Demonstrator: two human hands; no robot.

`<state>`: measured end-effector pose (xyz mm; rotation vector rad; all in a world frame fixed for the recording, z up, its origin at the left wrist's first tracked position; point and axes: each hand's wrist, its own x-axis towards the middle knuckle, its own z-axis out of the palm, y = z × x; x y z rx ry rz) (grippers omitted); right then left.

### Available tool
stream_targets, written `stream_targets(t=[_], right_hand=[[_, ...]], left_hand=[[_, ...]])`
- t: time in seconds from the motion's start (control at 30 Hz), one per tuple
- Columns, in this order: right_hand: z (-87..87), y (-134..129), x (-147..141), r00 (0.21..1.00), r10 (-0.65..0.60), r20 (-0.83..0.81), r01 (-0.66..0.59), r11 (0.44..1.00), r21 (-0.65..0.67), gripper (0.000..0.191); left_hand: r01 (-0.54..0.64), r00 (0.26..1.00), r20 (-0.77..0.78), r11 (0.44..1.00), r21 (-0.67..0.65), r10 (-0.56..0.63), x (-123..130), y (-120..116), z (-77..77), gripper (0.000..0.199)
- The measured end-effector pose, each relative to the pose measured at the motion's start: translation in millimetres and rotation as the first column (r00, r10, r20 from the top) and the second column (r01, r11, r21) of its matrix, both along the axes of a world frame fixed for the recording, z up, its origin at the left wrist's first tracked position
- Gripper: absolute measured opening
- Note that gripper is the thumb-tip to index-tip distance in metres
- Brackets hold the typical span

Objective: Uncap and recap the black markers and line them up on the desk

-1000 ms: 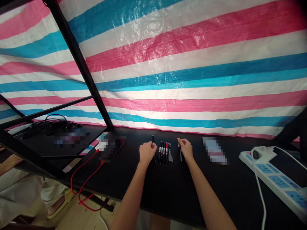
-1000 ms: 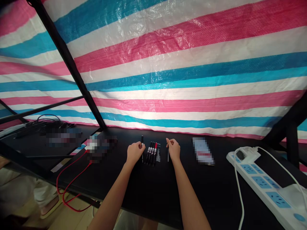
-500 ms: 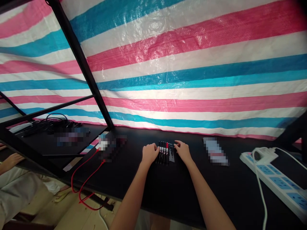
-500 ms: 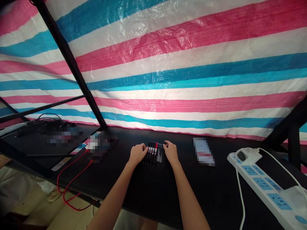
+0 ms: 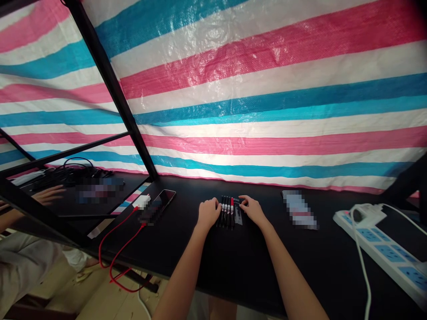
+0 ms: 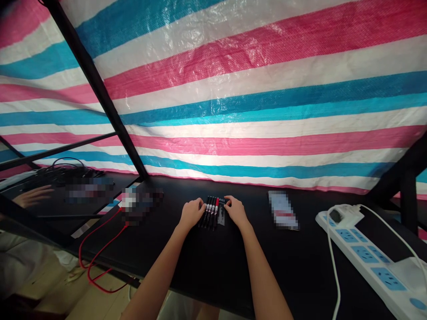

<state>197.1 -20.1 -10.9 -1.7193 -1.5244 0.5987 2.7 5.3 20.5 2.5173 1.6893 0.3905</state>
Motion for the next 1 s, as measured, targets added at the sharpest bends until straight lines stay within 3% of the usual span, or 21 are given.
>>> stream_targets(t=[0.2, 0.33, 0.5, 0.63, 0.8, 1.0], right_hand=[[-0.9, -0.7, 0.3, 1.0, 0.013, -0.008, -0.013, 1.0, 0.016, 0.035], [1.2, -1.7, -1.3, 0.998, -0.06, -0.022, 0.061, 0.997, 0.057, 0.04], [4.0, -3.7, -2.0, 0.986, -0.151, 0.077, 0.145, 0.986, 0.077, 0.025], [9.0, -7.3, -3.6, 0.964, -0.206, 0.17, 0.206, 0.978, 0.016, 0.016], [16.0, -11.6, -7.2, 0.936, -0.19, 0.298, 0.215, 0.975, -0.054, 0.033], [19.8, -14.3, -9.3, 0.925, -0.157, 0.346, 0.191, 0.979, -0.067, 0.033]], left_hand=[[-0.04, 0.998, -0.043, 0.999, -0.014, 0.039, 0.9, -1.8, 2.5, 0.026], [-0.114, 0.993, -0.047, 0.993, -0.031, 0.113, -0.7, -0.5, 3.7, 0.028], [-0.195, 0.981, -0.017, 0.98, -0.04, 0.195, -6.3, 5.0, 0.9, 0.027], [-0.179, 0.984, -0.01, 0.984, -0.013, 0.179, -7.3, 7.1, -2.8, 0.025], [-0.165, 0.986, -0.013, 0.986, 0.013, 0.165, -6.9, 8.2, -6.1, 0.025], [-0.153, 0.988, -0.013, 0.988, 0.014, 0.153, -6.8, 9.5, -7.3, 0.025]])
